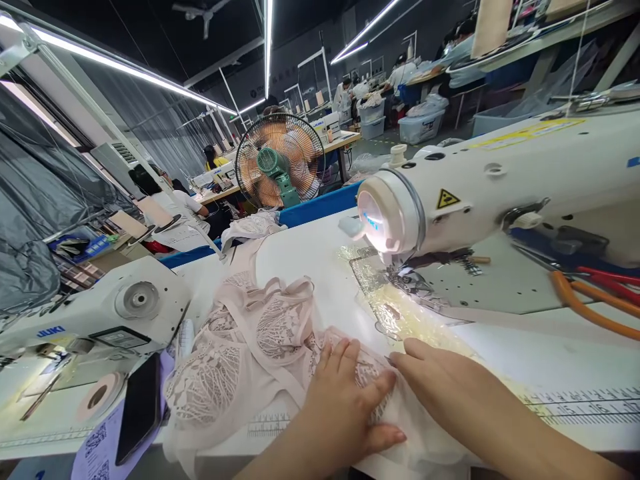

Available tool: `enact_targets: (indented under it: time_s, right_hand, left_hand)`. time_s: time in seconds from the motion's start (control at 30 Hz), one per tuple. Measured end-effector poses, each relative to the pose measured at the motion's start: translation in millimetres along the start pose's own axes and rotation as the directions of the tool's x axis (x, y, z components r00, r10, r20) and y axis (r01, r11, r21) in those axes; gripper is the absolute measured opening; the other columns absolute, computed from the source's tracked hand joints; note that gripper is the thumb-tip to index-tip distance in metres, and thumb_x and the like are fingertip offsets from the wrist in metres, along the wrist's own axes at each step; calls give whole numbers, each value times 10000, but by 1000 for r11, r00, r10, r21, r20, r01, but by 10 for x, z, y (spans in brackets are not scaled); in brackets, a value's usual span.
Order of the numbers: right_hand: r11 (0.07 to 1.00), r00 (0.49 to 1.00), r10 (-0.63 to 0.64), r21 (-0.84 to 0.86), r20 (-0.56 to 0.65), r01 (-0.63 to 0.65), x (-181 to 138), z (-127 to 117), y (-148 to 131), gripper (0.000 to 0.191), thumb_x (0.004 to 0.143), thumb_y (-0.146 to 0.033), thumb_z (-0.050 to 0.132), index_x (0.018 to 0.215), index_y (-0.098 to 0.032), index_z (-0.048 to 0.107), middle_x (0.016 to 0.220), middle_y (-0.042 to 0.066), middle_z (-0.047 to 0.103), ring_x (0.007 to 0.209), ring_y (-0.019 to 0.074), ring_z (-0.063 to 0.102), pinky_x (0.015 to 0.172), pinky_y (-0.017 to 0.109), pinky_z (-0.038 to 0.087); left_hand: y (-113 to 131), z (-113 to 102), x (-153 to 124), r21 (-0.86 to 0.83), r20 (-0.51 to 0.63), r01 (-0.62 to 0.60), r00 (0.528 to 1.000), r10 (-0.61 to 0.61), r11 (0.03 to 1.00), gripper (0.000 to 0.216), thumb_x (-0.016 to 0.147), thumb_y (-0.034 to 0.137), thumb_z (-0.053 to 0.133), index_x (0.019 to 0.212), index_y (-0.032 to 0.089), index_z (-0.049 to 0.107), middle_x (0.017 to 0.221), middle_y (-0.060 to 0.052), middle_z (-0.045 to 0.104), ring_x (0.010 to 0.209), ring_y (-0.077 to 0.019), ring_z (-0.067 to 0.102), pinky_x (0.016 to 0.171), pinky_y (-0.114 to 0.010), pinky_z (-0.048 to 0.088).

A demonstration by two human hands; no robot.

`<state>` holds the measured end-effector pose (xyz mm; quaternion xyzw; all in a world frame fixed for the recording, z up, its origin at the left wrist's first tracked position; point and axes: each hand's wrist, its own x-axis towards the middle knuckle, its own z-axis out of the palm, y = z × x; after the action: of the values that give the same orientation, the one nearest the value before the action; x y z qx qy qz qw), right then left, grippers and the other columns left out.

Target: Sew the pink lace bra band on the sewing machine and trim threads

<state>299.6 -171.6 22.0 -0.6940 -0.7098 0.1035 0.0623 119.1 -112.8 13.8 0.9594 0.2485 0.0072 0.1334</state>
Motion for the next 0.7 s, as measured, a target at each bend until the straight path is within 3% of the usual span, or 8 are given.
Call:
enact_targets:
  time_s: [0.3,0.4,0.53,0.7]
  right_hand:
    - [977,993,113,187,-41,-103,145,92,-88,161,767,-111,431,655,-201,505,682,-3,530,602,144,483,499,243,227]
    - [988,997,62,145,-42,-56,120,107,-52,177,771,-79,425,697,-186,545,717,33,570,639,174,529,521,256,269]
    - [1000,998,14,21,57,-15,30,25,7,227,698,7,478,751,-165,617,809,88,610,704,227,584,551,280,297]
    - [998,1000,18,67,21,-19,-60,-16,46,239,741,-18,469,785,-190,629,791,64,593,679,207,580,538,279,283]
  left_hand:
    - [13,-14,-3,25,-7,-7,1000,8,1000,634,789,656,376,1346,357,330,1475,-135,180,1336,-356,167,1045,-577,191]
    - [19,-23,-4,34,3,-6,1000,6,999,636,791,655,375,1351,361,315,1475,-134,181,1334,-356,172,1043,-578,193]
    - [4,-17,6,48,23,-4,1000,3,999,653,777,649,418,1359,387,279,1481,-130,157,1330,-375,168,1031,-594,197]
    - [-28,20,20,95,48,-23,999,19,995,697,748,606,521,1362,397,263,1489,-126,124,1321,-401,173,1014,-614,211]
